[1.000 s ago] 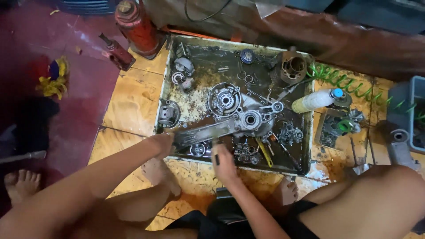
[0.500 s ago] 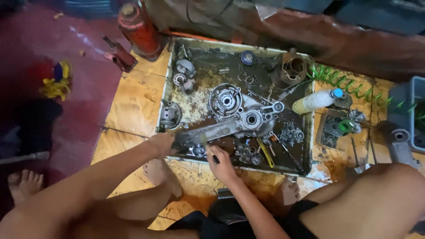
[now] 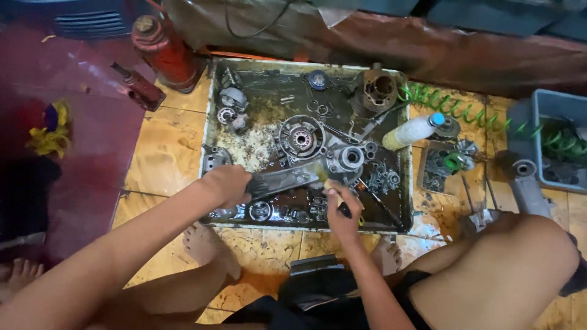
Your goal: Cleaning greasy motorcycle transmission and engine components using a brush and cleaning fluid in a metal tray.
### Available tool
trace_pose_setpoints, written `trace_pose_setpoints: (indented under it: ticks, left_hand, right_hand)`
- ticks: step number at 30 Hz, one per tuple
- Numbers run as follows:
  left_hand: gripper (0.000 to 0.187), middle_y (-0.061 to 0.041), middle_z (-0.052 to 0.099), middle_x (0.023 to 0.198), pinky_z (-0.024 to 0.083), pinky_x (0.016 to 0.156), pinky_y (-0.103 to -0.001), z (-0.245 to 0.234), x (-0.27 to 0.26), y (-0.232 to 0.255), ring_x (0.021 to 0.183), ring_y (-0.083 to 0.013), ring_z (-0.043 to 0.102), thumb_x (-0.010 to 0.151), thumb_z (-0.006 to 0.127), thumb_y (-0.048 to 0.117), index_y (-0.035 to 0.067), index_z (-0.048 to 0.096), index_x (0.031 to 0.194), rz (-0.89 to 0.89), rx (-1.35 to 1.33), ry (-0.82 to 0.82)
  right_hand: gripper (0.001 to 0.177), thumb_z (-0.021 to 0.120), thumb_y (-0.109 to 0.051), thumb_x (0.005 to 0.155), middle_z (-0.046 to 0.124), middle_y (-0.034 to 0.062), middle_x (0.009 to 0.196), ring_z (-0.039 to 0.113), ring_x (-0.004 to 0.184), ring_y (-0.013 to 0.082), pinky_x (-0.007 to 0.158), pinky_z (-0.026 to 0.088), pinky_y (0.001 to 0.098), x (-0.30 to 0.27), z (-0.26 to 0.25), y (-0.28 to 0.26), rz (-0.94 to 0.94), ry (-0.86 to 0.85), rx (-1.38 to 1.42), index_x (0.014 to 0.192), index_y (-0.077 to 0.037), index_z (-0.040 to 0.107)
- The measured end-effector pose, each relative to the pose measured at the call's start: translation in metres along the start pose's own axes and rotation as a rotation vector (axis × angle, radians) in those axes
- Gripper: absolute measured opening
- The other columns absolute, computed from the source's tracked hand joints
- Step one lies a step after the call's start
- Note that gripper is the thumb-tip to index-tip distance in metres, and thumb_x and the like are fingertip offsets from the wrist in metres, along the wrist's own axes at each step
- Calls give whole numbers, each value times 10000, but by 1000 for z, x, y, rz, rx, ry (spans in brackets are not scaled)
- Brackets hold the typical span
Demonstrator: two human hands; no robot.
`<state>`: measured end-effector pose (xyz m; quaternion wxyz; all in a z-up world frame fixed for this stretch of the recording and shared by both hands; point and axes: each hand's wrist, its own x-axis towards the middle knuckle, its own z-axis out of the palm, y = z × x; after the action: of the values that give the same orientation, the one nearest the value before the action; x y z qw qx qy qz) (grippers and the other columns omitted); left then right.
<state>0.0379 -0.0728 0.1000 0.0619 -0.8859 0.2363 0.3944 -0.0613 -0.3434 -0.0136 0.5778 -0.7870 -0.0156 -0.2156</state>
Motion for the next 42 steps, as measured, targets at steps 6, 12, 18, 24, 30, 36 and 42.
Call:
trace_pose_setpoints:
  ticks: [6, 12, 18, 24, 30, 36, 42]
  left_hand:
    - [278, -146, 754, 847, 640, 671, -396, 4, -1, 4, 777, -302, 770, 908, 653, 328, 65, 744, 905, -25, -79, -17]
    - [373, -125, 765, 989, 636, 755, -385, -1, -25, 6, 899, -290, 772, 924, 652, 393, 63, 749, 1069, -127, -225, 9]
    - [434, -155, 784, 1010, 632, 763, -407, 5, -42, 13, 916, -309, 777, 901, 683, 412, 36, 747, 1108, -179, -409, 100]
    - [527, -195, 765, 986, 631, 660, -416, 20, -21, 2, 888, -332, 777, 835, 716, 475, -5, 741, 1052, -246, -476, 62]
    - [613, -218, 747, 959, 629, 611, -423, 46, 12, -4, 866, -351, 773, 773, 784, 493, -43, 728, 1064, -309, -527, 42]
    - [852, -205, 738, 1095, 637, 833, -511, 87, 51, -29, 1025, -415, 742, 680, 799, 220, 105, 491, 1465, -283, -255, -27]
    - [593, -296, 717, 1168, 597, 954, -560, 18, -41, -9, 1107, -499, 692, 755, 761, 125, 133, 545, 1308, -160, -593, 126]
  right_hand:
    - [78, 695, -33, 911, 767, 173, 897, 739, 909, 382, 835, 581, 488, -36, 25, 44, 36, -181, -145, 932, -53, 768]
    - [113, 666, -119, 984, 794, 111, 885, 733, 906, 183, 850, 566, 394, -24, 38, 6, 365, -349, 138, 1015, -87, 771]
    - [182, 586, -115, 1035, 745, 180, 1058, 725, 1017, 303, 939, 579, 440, -6, 31, -16, 323, -359, -649, 1144, -40, 711]
    - [150, 618, -228, 1008, 748, 98, 1019, 703, 1065, 324, 1019, 519, 479, -12, 34, -19, 396, -426, -207, 1084, -153, 723]
    - [128, 598, -196, 992, 704, 77, 882, 698, 899, 303, 879, 538, 442, -27, 42, 23, 56, -363, -840, 936, -133, 694]
    - [178, 587, -139, 982, 677, 120, 810, 697, 825, 356, 740, 572, 423, -35, 40, 26, 122, -319, -335, 829, -96, 665]
    - [231, 520, -128, 1078, 522, 29, 692, 600, 636, 227, 603, 548, 342, -34, 23, 7, -38, -134, -415, 848, -114, 537]
